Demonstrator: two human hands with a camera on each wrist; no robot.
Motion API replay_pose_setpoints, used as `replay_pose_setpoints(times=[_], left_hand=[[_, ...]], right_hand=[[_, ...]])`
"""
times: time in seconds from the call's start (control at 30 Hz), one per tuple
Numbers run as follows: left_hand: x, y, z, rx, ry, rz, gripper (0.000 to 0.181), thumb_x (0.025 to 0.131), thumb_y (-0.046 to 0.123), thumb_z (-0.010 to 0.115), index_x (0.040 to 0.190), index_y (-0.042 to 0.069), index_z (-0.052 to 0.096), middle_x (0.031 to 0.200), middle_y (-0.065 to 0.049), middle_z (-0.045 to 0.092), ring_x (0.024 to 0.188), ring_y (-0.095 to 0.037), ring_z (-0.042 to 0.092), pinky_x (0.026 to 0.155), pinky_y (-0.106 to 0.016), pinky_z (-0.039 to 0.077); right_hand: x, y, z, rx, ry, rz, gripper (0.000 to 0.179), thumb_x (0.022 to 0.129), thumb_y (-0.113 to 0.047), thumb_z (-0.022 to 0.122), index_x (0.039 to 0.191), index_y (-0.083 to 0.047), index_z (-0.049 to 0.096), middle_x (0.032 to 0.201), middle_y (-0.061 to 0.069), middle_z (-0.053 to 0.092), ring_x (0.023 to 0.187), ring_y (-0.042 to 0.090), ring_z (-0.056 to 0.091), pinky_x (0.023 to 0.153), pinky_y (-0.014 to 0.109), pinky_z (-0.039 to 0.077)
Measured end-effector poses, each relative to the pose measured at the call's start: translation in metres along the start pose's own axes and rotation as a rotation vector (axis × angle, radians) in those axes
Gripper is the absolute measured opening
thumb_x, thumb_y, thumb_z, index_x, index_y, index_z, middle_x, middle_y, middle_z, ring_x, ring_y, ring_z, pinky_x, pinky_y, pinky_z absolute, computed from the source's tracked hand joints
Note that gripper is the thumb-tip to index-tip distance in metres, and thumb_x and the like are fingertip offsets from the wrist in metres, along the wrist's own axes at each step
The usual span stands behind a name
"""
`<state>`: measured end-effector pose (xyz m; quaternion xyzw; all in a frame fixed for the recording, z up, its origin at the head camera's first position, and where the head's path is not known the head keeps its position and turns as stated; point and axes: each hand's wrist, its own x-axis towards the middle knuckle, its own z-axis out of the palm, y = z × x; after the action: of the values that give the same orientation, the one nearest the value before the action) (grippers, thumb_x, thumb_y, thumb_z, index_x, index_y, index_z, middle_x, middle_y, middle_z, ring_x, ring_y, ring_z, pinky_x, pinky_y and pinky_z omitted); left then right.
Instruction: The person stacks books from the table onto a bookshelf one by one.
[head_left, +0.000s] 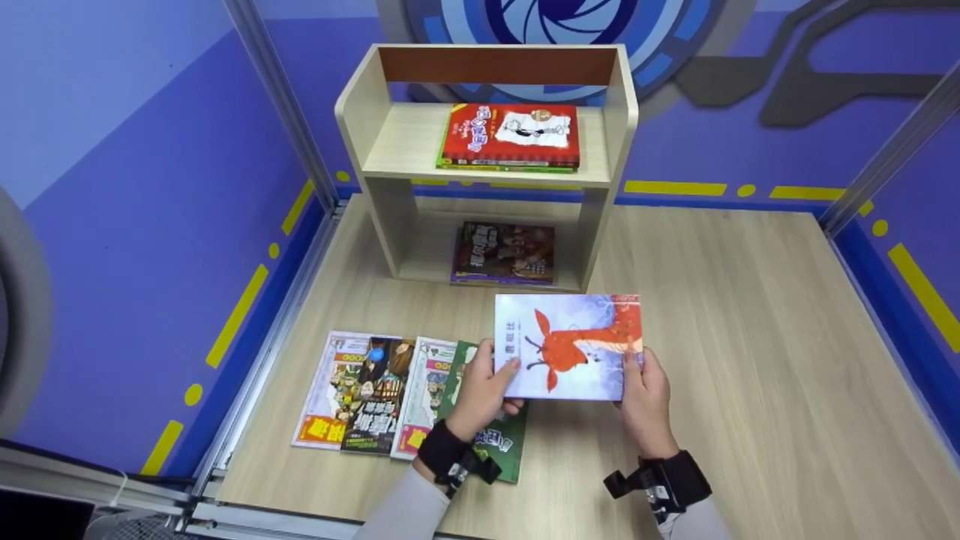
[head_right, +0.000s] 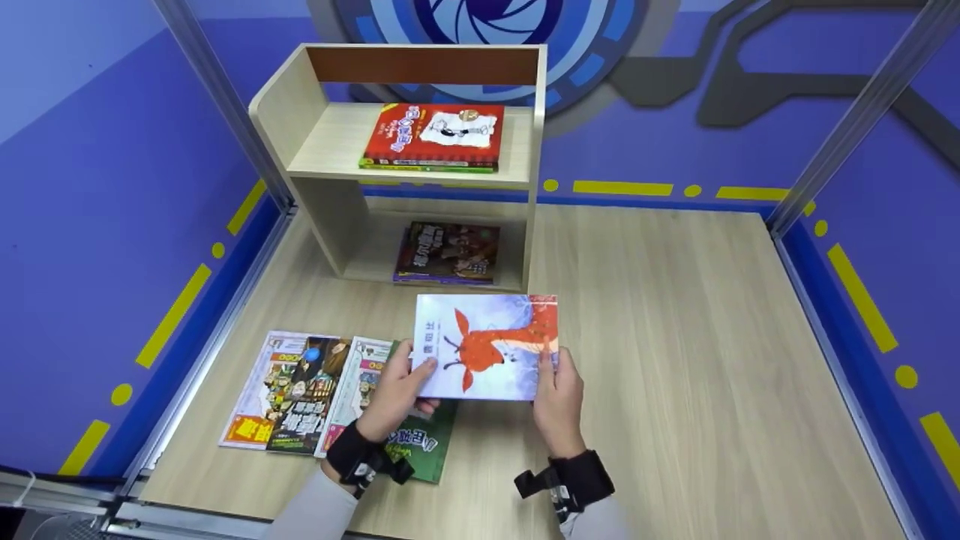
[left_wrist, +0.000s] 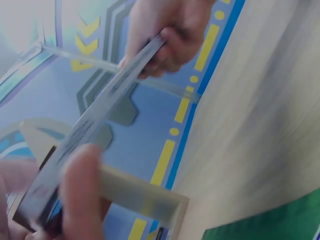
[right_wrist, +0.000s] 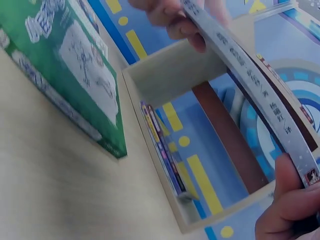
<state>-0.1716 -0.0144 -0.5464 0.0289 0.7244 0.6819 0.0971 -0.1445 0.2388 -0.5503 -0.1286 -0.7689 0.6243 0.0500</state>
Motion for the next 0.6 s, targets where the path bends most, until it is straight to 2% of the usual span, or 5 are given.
replay_pose_setpoints(times=[0.17,0.23,0.33,0.43,0.6], left_hand=[[0.0,-0.004,0.005,0.024,0.098,0.033,0.032,0.109,0.017,0.059,0.136,0.0,0.052,0.089,-0.013,0.07,0.048,-0.013,0.06,0.045,-0.045,0.059],[0.0,-0.003,0.006,0.01,0.174,0.041,0.036,0.107,0.017,0.062,0.137,-0.001,0.053,0.089,-0.015,0.071,0.049,-0.013,0.061,0.048,-0.049,0.061],[0.0,-0.001,0.006,-0.03,0.314,0.053,0.044,0.103,0.013,0.068,0.142,-0.001,0.055,0.097,-0.019,0.076,0.059,-0.018,0.069,0.056,-0.048,0.064],[-0.001,0.004,0.006,-0.054,0.411,0.082,0.053,0.1,0.008,0.07,0.149,-0.002,0.052,0.117,-0.024,0.076,0.087,-0.027,0.079,0.073,-0.04,0.068],[-0.006,0.016,-0.003,0.063,0.326,0.148,0.079,0.095,0.012,0.077,0.162,-0.001,0.037,0.147,-0.02,0.064,0.123,-0.031,0.072,0.1,-0.037,0.062]], right_hand=[[-0.004,-0.006,0.007,0.035,0.03,-0.017,0.038,0.115,-0.022,0.042,0.145,0.001,0.049,0.113,0.021,0.062,0.072,0.01,0.057,0.057,0.022,0.049],[-0.006,-0.008,0.01,0.064,0.04,-0.052,0.038,0.114,-0.015,0.043,0.149,0.001,0.047,0.122,0.023,0.063,0.078,0.009,0.062,0.06,0.02,0.053],[-0.009,-0.012,0.015,0.102,0.046,-0.121,0.049,0.112,-0.008,0.044,0.16,-0.002,0.039,0.15,0.024,0.056,0.114,0.014,0.066,0.081,0.011,0.057],[-0.012,-0.013,0.019,0.089,0.018,-0.194,0.057,0.111,-0.006,0.045,0.166,-0.004,0.031,0.169,0.019,0.041,0.146,0.022,0.05,0.104,0.006,0.046],[-0.015,-0.016,0.017,0.017,-0.076,-0.28,0.075,0.106,-0.007,0.06,0.17,-0.006,0.021,0.172,0.017,0.035,0.15,0.027,0.043,0.109,0.004,0.039]])
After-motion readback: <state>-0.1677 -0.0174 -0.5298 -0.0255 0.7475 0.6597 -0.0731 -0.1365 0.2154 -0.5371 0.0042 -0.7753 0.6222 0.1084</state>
